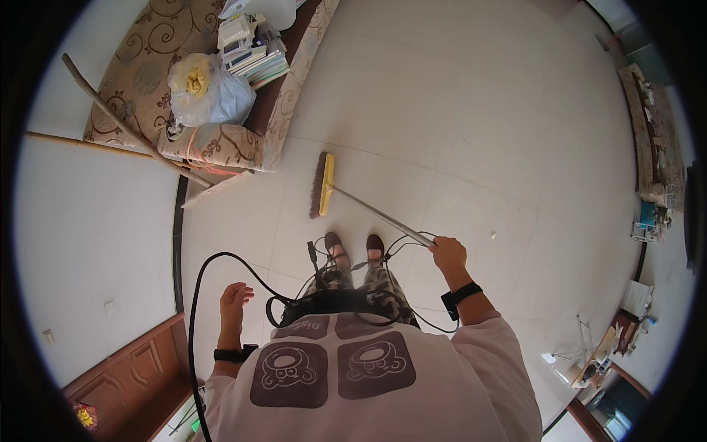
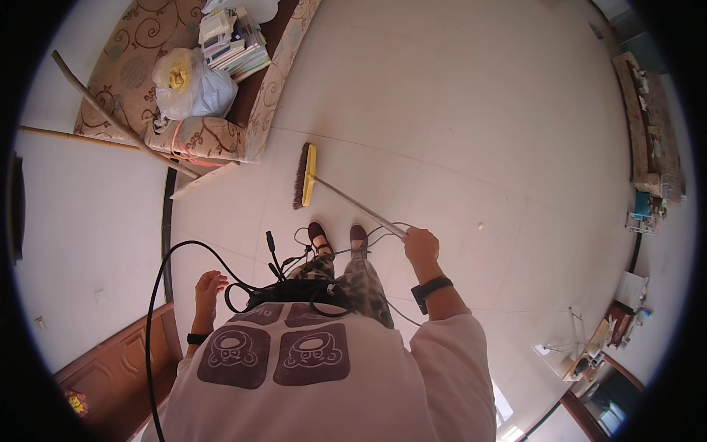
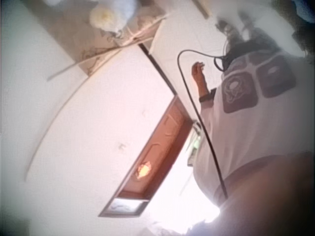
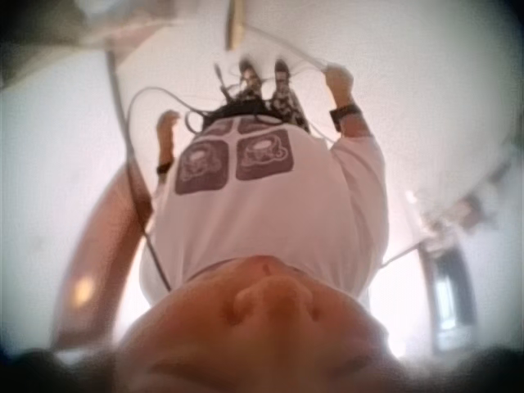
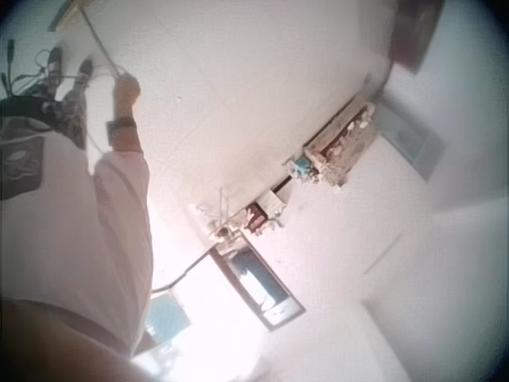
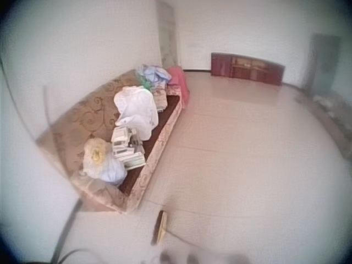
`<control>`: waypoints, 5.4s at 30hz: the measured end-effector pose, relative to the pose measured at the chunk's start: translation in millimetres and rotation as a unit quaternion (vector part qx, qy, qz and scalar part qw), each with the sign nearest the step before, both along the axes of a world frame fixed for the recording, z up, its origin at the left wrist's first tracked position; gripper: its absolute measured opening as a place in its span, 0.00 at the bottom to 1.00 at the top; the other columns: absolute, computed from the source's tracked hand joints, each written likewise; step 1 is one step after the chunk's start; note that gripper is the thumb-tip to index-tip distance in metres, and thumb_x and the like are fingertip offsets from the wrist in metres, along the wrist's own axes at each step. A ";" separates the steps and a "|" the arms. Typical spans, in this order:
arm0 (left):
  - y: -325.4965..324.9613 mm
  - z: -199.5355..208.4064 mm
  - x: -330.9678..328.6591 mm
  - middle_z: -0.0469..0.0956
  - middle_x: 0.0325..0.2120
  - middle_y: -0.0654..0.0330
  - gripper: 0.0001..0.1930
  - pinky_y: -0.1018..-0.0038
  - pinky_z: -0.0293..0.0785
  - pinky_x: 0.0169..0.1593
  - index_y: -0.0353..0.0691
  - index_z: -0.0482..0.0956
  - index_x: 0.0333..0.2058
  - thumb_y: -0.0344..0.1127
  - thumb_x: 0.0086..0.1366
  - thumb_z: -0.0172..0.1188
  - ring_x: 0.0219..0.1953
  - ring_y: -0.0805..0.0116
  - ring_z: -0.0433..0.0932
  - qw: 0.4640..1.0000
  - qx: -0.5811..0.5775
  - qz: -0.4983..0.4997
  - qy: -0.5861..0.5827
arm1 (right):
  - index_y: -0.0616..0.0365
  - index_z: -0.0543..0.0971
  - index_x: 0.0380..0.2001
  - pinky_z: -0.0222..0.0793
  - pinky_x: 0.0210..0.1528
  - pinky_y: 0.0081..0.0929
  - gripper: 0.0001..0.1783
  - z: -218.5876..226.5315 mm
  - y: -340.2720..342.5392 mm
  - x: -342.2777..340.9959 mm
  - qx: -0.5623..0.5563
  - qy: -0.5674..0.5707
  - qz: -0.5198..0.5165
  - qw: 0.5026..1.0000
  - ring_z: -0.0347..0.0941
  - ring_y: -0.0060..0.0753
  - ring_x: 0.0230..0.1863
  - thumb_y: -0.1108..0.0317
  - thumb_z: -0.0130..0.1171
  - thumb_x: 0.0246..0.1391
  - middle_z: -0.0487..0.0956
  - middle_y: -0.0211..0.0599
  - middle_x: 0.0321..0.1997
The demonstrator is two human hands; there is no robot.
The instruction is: The person sweeps the floor using a broom and moves a small green chair and wooden poles to reach different areas.
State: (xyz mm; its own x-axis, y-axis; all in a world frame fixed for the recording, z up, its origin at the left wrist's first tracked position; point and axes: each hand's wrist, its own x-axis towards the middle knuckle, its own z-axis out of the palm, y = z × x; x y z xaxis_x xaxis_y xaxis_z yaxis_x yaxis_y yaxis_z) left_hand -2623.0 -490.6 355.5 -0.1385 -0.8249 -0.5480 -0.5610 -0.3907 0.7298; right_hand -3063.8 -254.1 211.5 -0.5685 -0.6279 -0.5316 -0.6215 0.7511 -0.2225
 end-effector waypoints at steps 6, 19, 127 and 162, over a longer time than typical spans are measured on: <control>3.9 -4.5 2.0 0.77 0.30 0.59 0.09 0.77 0.68 0.37 0.37 0.73 0.37 0.32 0.61 0.48 0.33 0.70 0.76 1.000 0.004 0.020 0.003 | 0.50 0.79 0.29 0.72 0.39 0.34 0.12 7.9 61.4 -47.3 0.132 0.036 -0.061 0.989 0.76 0.37 0.38 0.55 0.53 0.49 0.79 0.34 0.32; 10.1 -8.3 -14.9 0.77 0.31 0.59 0.08 0.78 0.68 0.36 0.37 0.72 0.38 0.31 0.62 0.48 0.33 0.71 0.75 0.999 0.029 -0.022 0.039 | 0.53 0.77 0.28 0.72 0.30 0.36 0.10 78.1 118.5 -104.4 0.103 0.233 -0.025 0.967 0.76 0.41 0.28 0.59 0.53 0.51 0.78 0.39 0.22; -95.6 -53.7 -650.0 0.75 0.28 0.63 0.07 0.82 0.69 0.35 0.36 0.72 0.37 0.30 0.63 0.47 0.30 0.77 0.73 0.490 0.112 -0.863 -0.051 | 0.65 0.69 0.37 0.58 0.10 0.22 0.11 119.3 -174.6 364.5 -0.225 -0.118 -0.952 -0.168 0.63 0.23 0.10 0.74 0.52 0.48 0.68 0.32 0.14; -16.5 -46.4 -619.6 0.76 0.30 0.60 0.08 0.79 0.70 0.36 0.36 0.73 0.37 0.31 0.63 0.48 0.31 0.74 0.75 0.527 0.033 -0.847 0.057 | 0.66 0.60 0.56 0.56 0.09 0.18 0.29 128.5 -29.4 314.3 -0.337 -0.073 -0.938 -0.032 0.63 0.20 0.11 0.71 0.52 0.50 0.70 0.32 0.16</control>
State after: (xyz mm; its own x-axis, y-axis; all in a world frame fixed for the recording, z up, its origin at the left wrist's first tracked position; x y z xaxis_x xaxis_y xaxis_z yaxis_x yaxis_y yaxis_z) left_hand -3242.6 -507.1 309.2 -0.6806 0.5566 -0.4764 -0.0989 0.5745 0.8125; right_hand -2749.5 -283.5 340.0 0.1069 0.4966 -0.8614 0.3287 -0.8353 -0.4407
